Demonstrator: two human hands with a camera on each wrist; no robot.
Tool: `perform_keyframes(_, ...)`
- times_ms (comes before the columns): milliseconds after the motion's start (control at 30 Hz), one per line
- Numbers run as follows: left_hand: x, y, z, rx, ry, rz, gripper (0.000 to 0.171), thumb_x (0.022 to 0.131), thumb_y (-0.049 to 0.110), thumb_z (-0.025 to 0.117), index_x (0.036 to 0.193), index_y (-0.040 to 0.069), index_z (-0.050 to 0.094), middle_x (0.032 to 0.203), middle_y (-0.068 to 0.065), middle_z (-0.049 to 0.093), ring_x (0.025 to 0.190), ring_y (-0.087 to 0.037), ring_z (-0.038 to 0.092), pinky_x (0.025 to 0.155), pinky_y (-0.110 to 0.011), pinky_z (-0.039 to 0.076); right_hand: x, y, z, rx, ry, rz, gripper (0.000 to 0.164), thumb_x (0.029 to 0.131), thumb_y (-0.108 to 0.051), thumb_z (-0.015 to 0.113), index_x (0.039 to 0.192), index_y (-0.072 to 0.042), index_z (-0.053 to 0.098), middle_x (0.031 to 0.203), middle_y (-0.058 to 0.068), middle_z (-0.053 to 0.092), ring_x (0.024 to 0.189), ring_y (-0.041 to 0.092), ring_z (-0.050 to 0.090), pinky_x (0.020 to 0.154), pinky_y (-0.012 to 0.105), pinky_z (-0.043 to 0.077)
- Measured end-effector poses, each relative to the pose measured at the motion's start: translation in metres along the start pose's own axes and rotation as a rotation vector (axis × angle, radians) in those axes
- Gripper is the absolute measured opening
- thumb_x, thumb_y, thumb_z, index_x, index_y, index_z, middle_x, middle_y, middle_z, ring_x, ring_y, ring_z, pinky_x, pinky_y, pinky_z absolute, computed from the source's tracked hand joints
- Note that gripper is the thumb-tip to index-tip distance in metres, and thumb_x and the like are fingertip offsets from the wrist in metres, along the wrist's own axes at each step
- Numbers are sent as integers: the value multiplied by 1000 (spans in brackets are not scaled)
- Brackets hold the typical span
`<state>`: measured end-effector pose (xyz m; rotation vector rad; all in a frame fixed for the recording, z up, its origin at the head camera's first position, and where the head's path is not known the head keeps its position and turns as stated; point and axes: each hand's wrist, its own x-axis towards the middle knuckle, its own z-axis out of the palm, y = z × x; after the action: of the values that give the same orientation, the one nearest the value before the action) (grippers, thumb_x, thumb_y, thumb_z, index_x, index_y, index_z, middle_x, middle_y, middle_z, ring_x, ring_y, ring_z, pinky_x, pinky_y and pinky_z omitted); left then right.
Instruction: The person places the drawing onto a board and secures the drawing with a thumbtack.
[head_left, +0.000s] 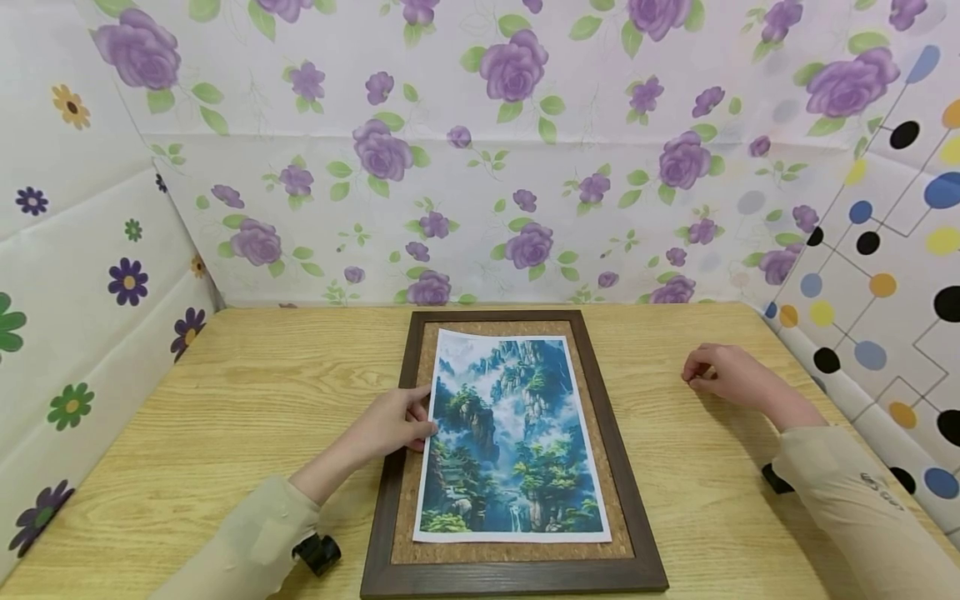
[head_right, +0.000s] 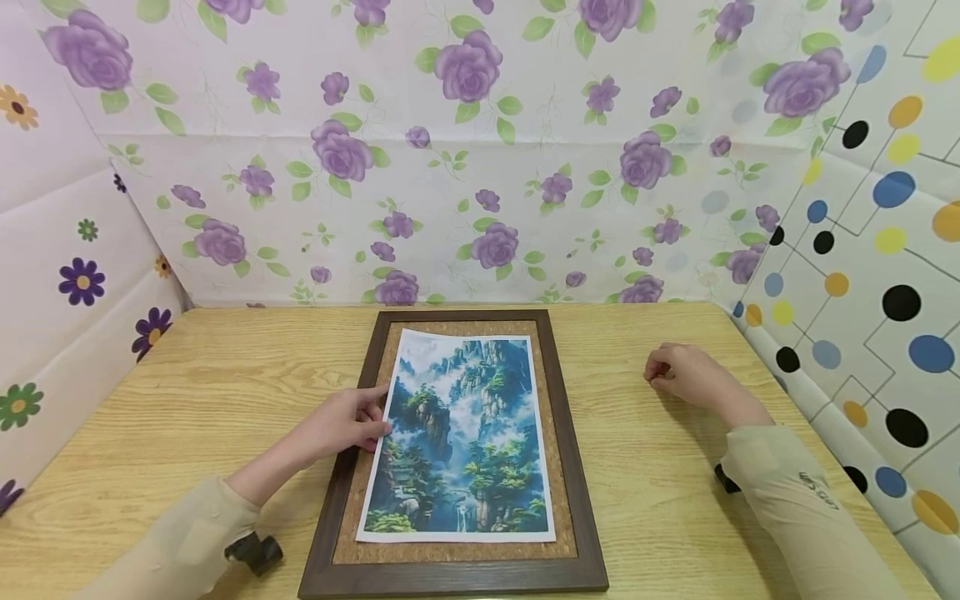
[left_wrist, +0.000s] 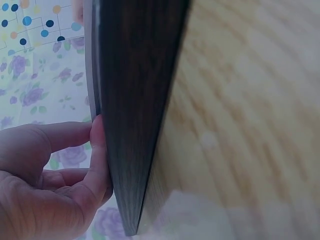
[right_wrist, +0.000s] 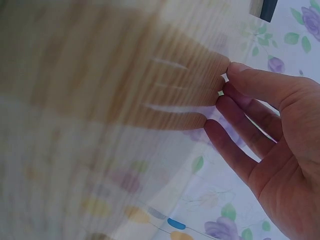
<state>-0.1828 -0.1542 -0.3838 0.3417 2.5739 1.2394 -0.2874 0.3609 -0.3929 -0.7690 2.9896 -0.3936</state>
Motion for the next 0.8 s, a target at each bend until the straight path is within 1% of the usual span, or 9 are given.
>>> perform_keyframes(433, -1, 1, -2, 2, -7, -31, 65, 94, 4, 64, 150, -9, 33, 82, -11, 63, 63, -15, 66, 64, -30, 60, 1, 0, 1, -2, 0, -2, 13, 85, -5, 75, 85, -16, 68, 86, -3, 66, 81, 13, 65, 67, 27, 55)
perform_keyframes(667, -1, -2, -6, -74, -25, -34, 66, 94, 4, 63, 150, -9, 31, 84, -13, 65, 66, -15, 67, 65, -31, 61, 1, 1, 1, -2, 1, 7, 12, 86, -7, 75, 85, -17, 68, 87, -3, 66, 81, 12, 65, 68, 27, 55)
perform_keyframes(800, -1, -3, -6, -85, -28, -38, 66, 94, 3, 63, 150, -10, 32, 83, -13, 66, 66, -15, 67, 65, -31, 61, 1, 1, 2, 4, -6, 11, 12, 86, -8, 75, 85, -17, 68, 87, -3, 66, 82, 12, 64, 68, 29, 55)
